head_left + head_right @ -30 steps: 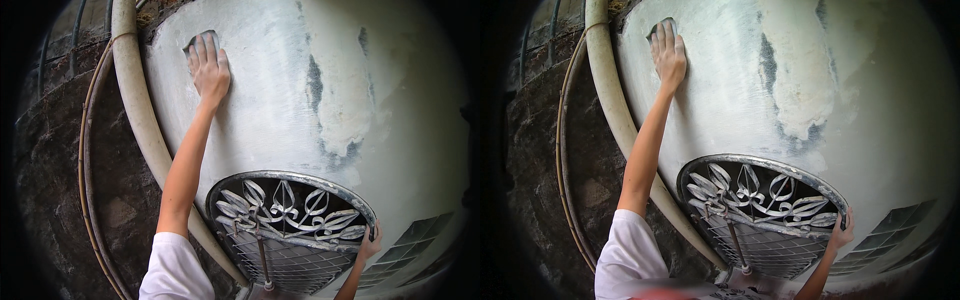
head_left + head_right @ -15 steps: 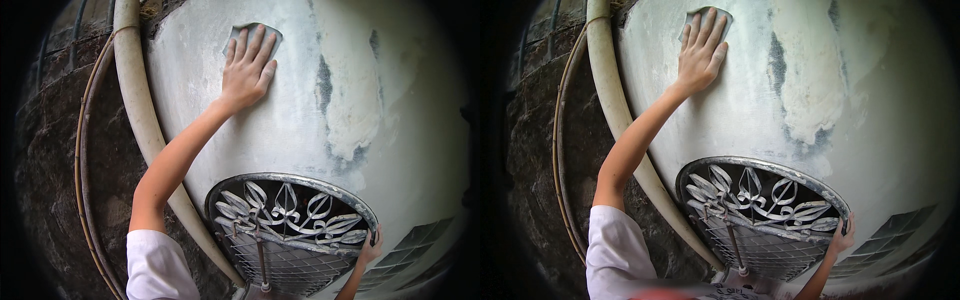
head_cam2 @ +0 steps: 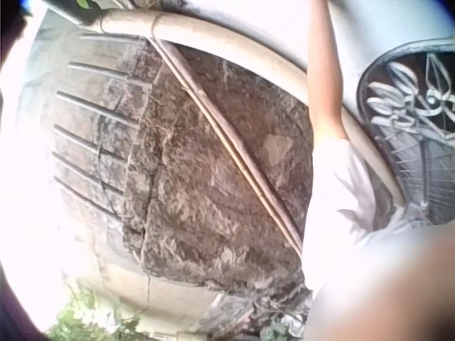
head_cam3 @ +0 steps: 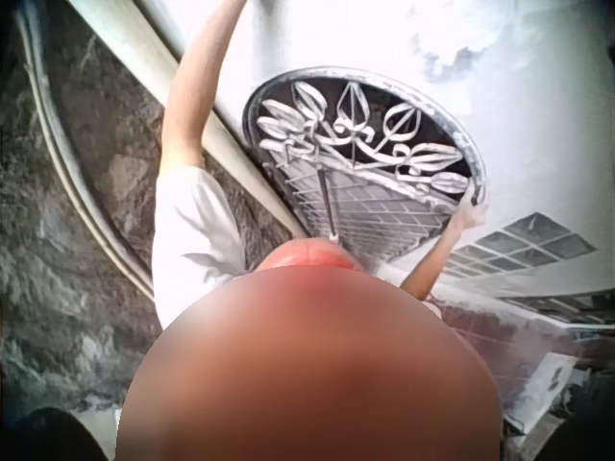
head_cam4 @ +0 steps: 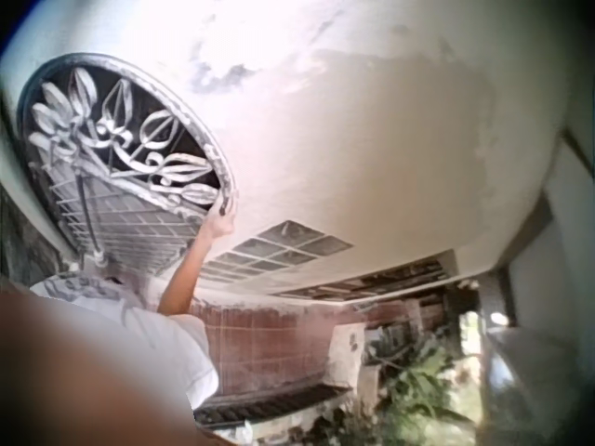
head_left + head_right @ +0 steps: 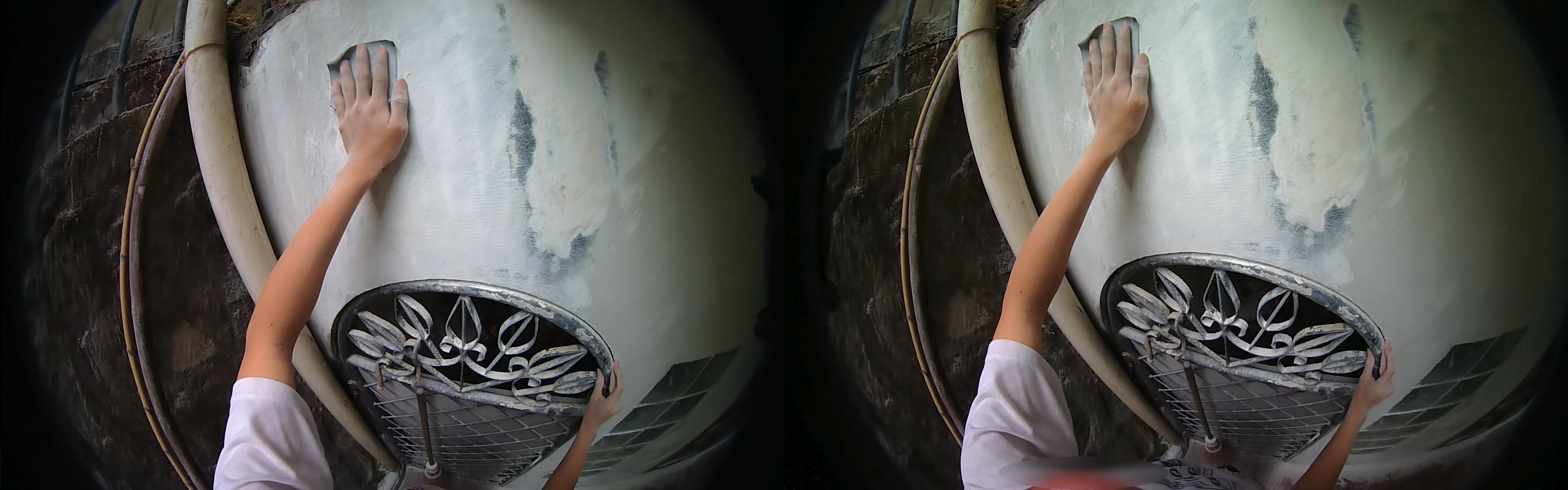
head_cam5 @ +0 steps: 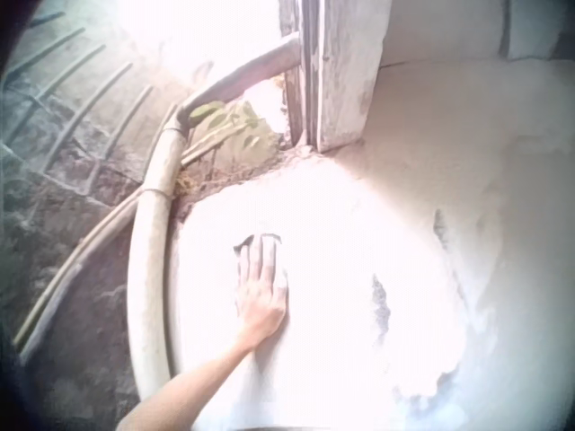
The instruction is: The person smooths a curved white wall surface using a small rectangular sanding block. They repeatedly rub the block across the wall with both hands, occasionally switching hands and adjusting grip, while standing on a metal scaffold.
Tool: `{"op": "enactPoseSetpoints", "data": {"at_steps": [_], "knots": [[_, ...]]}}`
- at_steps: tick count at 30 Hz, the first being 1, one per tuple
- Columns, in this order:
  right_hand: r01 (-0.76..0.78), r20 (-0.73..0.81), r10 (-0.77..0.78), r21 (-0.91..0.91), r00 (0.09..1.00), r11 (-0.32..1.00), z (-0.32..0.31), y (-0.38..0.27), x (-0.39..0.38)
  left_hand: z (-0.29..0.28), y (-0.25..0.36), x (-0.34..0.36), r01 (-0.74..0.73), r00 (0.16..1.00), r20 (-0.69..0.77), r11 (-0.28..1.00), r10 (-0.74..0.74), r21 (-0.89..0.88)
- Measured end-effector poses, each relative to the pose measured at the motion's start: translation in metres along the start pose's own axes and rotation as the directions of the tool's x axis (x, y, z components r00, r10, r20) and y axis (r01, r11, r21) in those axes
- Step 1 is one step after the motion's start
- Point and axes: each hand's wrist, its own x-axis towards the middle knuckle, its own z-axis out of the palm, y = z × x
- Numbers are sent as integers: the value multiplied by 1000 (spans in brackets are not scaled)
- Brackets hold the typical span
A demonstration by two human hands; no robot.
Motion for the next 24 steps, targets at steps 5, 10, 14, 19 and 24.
{"op": "enactPoseSetpoints", "data": {"at_steps": [5, 10, 14, 19, 24], "knots": [[-20, -16, 20, 17, 1000, 1000, -1, -5, -1, -33, 14, -82, -99, 981, 167, 995, 103, -32], [-80, -16, 83, 112, 996, 990, 2, -10, 1, -13, -112, 24, 116, 993, 4, 993, -116, 1], [-89, -73, 90, 22, 993, 996, 5, -19, 2, -23, -164, 41, 403, 914, 27, 913, -405, 53], [-133, -56, 130, -52, 990, 990, 4, -29, 2, -16, -94, -60, 442, 896, 26, 895, -444, 59], [-94, 73, 95, -16, 993, 995, -13, -35, 0, -34, -47, -137, 419, 908, -5, 906, -419, 52]]}}
